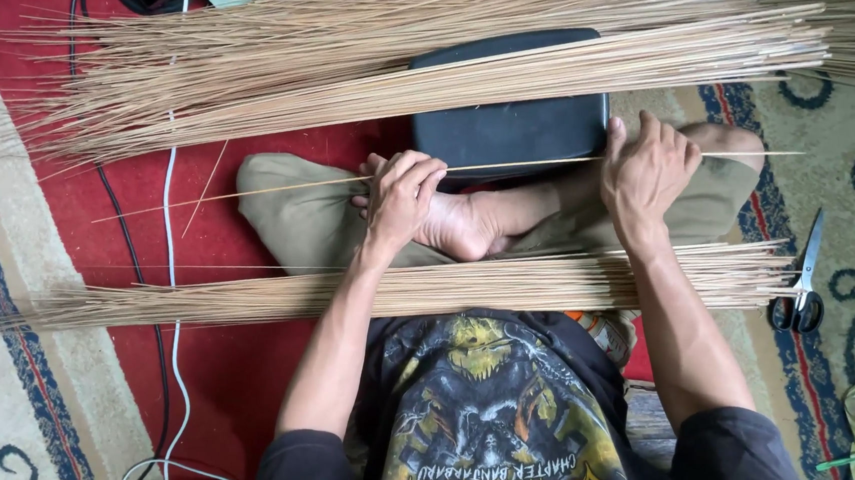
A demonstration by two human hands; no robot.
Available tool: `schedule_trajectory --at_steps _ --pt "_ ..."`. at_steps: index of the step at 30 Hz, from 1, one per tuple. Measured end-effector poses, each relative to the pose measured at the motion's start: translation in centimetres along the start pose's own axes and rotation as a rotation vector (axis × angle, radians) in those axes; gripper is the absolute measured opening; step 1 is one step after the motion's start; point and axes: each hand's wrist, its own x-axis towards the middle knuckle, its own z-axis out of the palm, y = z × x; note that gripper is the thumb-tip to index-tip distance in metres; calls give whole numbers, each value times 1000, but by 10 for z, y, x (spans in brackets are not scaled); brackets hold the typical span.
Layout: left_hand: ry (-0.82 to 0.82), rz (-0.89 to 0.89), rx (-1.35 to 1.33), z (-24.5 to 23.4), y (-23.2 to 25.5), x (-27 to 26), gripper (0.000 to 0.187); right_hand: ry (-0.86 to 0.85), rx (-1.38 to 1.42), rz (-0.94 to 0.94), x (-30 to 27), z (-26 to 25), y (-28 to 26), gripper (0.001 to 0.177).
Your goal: The person sorts and aligns bundles of thin wooden sticks on the floor.
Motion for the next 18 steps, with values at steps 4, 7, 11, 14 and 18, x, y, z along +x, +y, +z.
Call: schedule_trajectory --at_steps 4,7,11,14,18 --pt "-4 18 -4 0 1 6 11 197 134 -235 -2 2 -2 48" --pt "-16 18 21 -1 3 5 11 -30 -24 -161 -9 16 5 56" --pt "-15 19 37 -1 3 10 11 168 113 -247 -7 -17 -24 41" --pt "-19 33 62 -1 8 8 12 165 234 -460 -18 -29 -52 45" --pt "-41 -3 59 2 1 3 12 -28 267 -753 -28 -25 -99 71"
